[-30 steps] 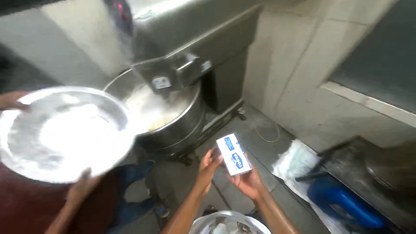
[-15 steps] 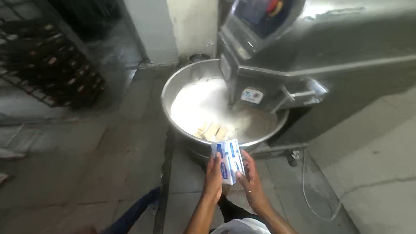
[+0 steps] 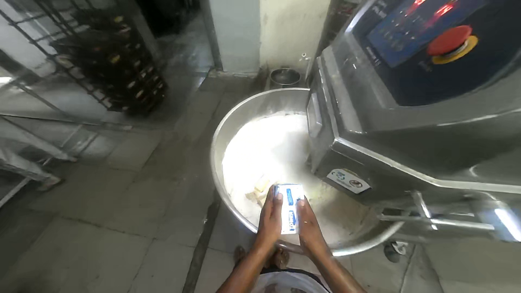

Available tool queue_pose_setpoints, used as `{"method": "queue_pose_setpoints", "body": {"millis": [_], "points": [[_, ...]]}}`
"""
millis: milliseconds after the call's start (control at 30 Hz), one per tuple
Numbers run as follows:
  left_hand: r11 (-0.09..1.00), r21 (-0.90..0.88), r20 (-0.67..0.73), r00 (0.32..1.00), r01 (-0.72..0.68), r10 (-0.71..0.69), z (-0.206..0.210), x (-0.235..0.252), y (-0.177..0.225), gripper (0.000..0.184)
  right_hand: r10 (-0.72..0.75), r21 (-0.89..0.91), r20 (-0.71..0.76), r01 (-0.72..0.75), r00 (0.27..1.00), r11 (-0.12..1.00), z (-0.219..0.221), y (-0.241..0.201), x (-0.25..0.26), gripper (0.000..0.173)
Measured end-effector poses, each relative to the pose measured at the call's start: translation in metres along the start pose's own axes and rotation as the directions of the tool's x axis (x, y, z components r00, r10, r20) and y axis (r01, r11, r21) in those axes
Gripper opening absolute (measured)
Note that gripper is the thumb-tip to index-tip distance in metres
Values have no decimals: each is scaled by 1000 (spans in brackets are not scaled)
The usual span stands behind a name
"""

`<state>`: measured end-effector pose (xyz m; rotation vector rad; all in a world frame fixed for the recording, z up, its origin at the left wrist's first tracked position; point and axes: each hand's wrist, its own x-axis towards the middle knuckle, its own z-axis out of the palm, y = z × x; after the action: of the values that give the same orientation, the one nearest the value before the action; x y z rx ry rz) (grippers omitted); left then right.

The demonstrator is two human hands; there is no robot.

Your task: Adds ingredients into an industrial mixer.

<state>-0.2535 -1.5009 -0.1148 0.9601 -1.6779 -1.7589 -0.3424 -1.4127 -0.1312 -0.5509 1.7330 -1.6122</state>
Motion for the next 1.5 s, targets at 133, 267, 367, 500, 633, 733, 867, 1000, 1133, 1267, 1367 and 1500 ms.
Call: {"method": "queue_pose_setpoints", "body": {"millis": [133, 267, 367, 500, 633, 733, 867, 1000, 1133, 1267, 1367, 1500], "points": [[961, -143, 142, 966, 236, -216, -15, 42, -6, 52, 174, 181, -14, -169, 985, 969, -13, 1, 30, 52], [850, -260, 223, 885, 458, -409, -34, 80, -30, 42, 322, 358, -141, -255, 936, 898, -6, -10, 47, 56], [781, -276, 244, 827, 561, -507, -48, 104, -33, 52, 306, 329, -263, -214, 915, 920, 14, -6, 54, 56], [868, -42, 307, 833, 495, -460, -64, 123, -49, 55, 292, 419, -358, -127, 887, 899, 36, 2, 62, 55], [881, 130, 587, 680, 456, -439, -68, 130, -56, 67, 250, 596, -278, -38, 928, 802, 45, -10, 60, 56], [832, 66, 589, 652, 550, -478, -65, 133, -63, 70, 182, 666, -208, 3, 961, 746, 42, -21, 58, 57], [891, 130, 500, 747, 435, -438, -70, 141, -65, 64, 177, 432, -370, 0, 912, 902, 21, -34, 45, 51], [897, 140, 514, 744, 418, -427, -75, 137, -55, 62, 198, 286, -453, -68, 869, 956, -16, -25, 22, 52], [797, 229, 609, 556, 559, -565, -42, 124, -53, 69, 254, 522, -393, -13, 884, 853, -22, -5, 19, 45], [663, 136, 634, 449, 736, -629, 1, 98, -44, 80, 381, 543, -381, -129, 843, 830, -3, 21, 36, 41], [745, 37, 449, 655, 666, -607, 18, 85, -42, 74, 392, 448, -433, -184, 812, 875, 2, 43, 43, 40], [812, -10, 269, 784, 583, -560, 24, 78, -49, 64, 352, 376, -445, -185, 823, 908, 3, 54, 39, 48]]}}
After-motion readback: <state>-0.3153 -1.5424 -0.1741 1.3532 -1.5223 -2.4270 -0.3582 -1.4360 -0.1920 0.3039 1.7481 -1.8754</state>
